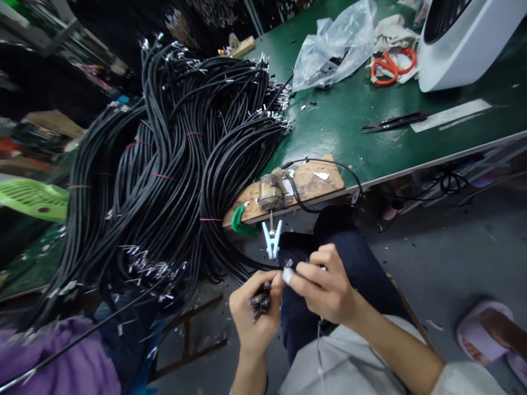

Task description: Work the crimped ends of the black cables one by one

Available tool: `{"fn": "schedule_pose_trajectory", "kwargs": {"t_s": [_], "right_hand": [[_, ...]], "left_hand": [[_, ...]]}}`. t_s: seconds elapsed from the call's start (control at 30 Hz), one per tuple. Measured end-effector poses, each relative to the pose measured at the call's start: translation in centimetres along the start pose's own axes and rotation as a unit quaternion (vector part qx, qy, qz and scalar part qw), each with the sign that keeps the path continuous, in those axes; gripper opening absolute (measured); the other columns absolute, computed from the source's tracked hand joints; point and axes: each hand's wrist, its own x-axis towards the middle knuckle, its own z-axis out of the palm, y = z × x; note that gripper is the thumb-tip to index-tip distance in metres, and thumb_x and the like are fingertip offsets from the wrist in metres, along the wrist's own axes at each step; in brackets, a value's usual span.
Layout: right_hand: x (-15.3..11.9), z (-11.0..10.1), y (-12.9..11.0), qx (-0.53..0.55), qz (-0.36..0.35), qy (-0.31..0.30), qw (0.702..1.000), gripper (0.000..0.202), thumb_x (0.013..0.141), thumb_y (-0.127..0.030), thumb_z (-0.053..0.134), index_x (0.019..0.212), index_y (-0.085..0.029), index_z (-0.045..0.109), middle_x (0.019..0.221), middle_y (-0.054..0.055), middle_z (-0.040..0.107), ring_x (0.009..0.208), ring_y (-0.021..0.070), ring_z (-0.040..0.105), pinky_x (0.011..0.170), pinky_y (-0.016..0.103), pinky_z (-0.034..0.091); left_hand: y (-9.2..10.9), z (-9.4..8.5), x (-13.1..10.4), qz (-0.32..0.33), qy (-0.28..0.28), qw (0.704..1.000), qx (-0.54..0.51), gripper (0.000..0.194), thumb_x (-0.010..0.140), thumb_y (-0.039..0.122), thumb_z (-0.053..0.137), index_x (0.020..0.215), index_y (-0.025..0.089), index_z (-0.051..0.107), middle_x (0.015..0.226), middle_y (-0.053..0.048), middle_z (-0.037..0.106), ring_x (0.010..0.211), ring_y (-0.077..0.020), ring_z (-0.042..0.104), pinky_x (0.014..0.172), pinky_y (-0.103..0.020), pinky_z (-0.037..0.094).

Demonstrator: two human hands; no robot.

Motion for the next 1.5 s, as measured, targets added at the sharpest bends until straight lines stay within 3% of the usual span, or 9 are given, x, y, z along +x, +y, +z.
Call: {"fn": "schedule_pose_trajectory", "kwargs": {"t_s": [0.23, 0.33, 0.5, 0.77, 1.03, 1.1, 1.27, 1.33, 1.5], "right_hand": [[-0.7, 0.3, 0.5, 0.081, 0.184, 0.006, 0.98, 0.007, 0.083, -0.014, 0.062, 0.085, -0.019, 0.065, 0.072, 0.004, 0.061, 0.073, 0.0194, 0.052, 0.068, 0.036, 0.046], [-0.3, 0.6, 0.2, 0.195, 0.265, 0.007, 0.944, 0.018, 0.091, -0.027, 0.053, 0.103, -0.02, 0.065, 0.089, 0.008, 0.062, 0.082, 0.0202, 0.055, 0.07, 0.035, 0.047], [0.3, 1.3, -0.2, 0.312, 0.265, -0.072, 0.91, 0.027, 0.092, -0.033, 0.054, 0.114, -0.02, 0.065, 0.097, 0.009, 0.063, 0.091, 0.021, 0.055, 0.077, 0.034, 0.048], [-0.9, 2.3, 0.3, 0.449, 0.302, -0.054, 0.839, 0.03, 0.09, -0.038, 0.058, 0.115, -0.022, 0.066, 0.102, 0.01, 0.061, 0.092, 0.0201, 0.056, 0.076, 0.033, 0.049], [0.3, 1.1, 0.6, 0.275, 0.192, -0.056, 0.941, 0.013, 0.086, -0.02, 0.064, 0.076, -0.017, 0.07, 0.067, 0.004, 0.059, 0.072, 0.0174, 0.048, 0.067, 0.032, 0.04], [0.6, 1.1, 0.7, 0.374, 0.24, -0.104, 0.89, 0.023, 0.086, -0.03, 0.064, 0.069, -0.015, 0.068, 0.064, 0.003, 0.055, 0.068, 0.0159, 0.047, 0.062, 0.03, 0.038], [0.9, 2.3, 0.9, 0.633, 0.431, -0.169, 0.62, 0.042, 0.072, -0.05, 0.073, 0.059, -0.012, 0.062, 0.055, 0.0, 0.052, 0.051, 0.0089, 0.043, 0.049, 0.023, 0.03], [1.3, 2.5, 0.9, 0.638, 0.488, -0.217, 0.554, 0.036, 0.066, -0.043, 0.075, 0.055, -0.012, 0.06, 0.049, -0.002, 0.05, 0.045, 0.0066, 0.039, 0.044, 0.021, 0.025], [2.8, 1.9, 1.5, 0.571, 0.524, -0.258, 0.576, 0.025, 0.059, -0.029, 0.072, 0.048, -0.012, 0.057, 0.041, -0.005, 0.045, 0.037, 0.0028, 0.03, 0.038, 0.019, 0.017]], "left_hand": [[0.1, 0.1, 0.0, -0.008, 0.014, 0.999, -0.033, 0.009, 0.084, 0.014, 0.059, 0.079, 0.017, 0.066, 0.064, 0.0, 0.064, 0.054, -0.0117, 0.06, 0.055, -0.022, 0.045], [-0.1, 0.1, -0.2, -0.011, -0.004, 0.999, -0.051, 0.009, 0.085, 0.013, 0.058, 0.084, 0.017, 0.067, 0.066, -0.001, 0.066, 0.056, -0.0122, 0.061, 0.056, -0.022, 0.045], [-0.2, 0.1, -0.3, -0.014, -0.029, 0.997, -0.066, 0.012, 0.087, 0.013, 0.056, 0.088, 0.016, 0.068, 0.073, -0.003, 0.068, 0.063, -0.0136, 0.064, 0.06, -0.023, 0.047], [-0.4, 0.2, -0.5, -0.007, -0.035, 0.996, -0.086, 0.012, 0.085, 0.01, 0.057, 0.088, 0.018, 0.066, 0.074, -0.002, 0.068, 0.065, -0.0139, 0.064, 0.063, -0.022, 0.047], [-1.0, -0.8, 0.0, -0.004, -0.09, 0.995, -0.045, 0.011, 0.084, 0.011, 0.056, 0.076, 0.017, 0.061, 0.062, 0.002, 0.059, 0.054, -0.0105, 0.054, 0.054, -0.021, 0.038], [-1.2, -1.2, 0.2, 0.009, -0.118, 0.991, -0.065, 0.013, 0.085, 0.014, 0.055, 0.073, 0.018, 0.06, 0.061, 0.002, 0.058, 0.052, -0.0099, 0.053, 0.052, -0.021, 0.036], [-1.8, -1.6, 0.3, -0.021, -0.082, 0.979, -0.183, 0.018, 0.084, 0.017, 0.062, 0.1, 0.02, 0.058, 0.071, 0.002, 0.061, 0.053, -0.0099, 0.058, 0.053, -0.02, 0.045], [-2.0, -1.6, 0.3, 0.0, -0.105, 0.975, -0.195, 0.029, 0.084, 0.017, 0.062, 0.112, 0.02, 0.056, 0.075, 0.0, 0.062, 0.057, -0.0113, 0.06, 0.055, -0.022, 0.047], [-1.9, -1.1, 0.6, 0.111, -0.115, 0.969, -0.187, 0.019, 0.087, 0.012, 0.055, 0.102, 0.019, 0.064, 0.075, -0.002, 0.061, 0.065, -0.0136, 0.06, 0.06, -0.025, 0.048]]}}
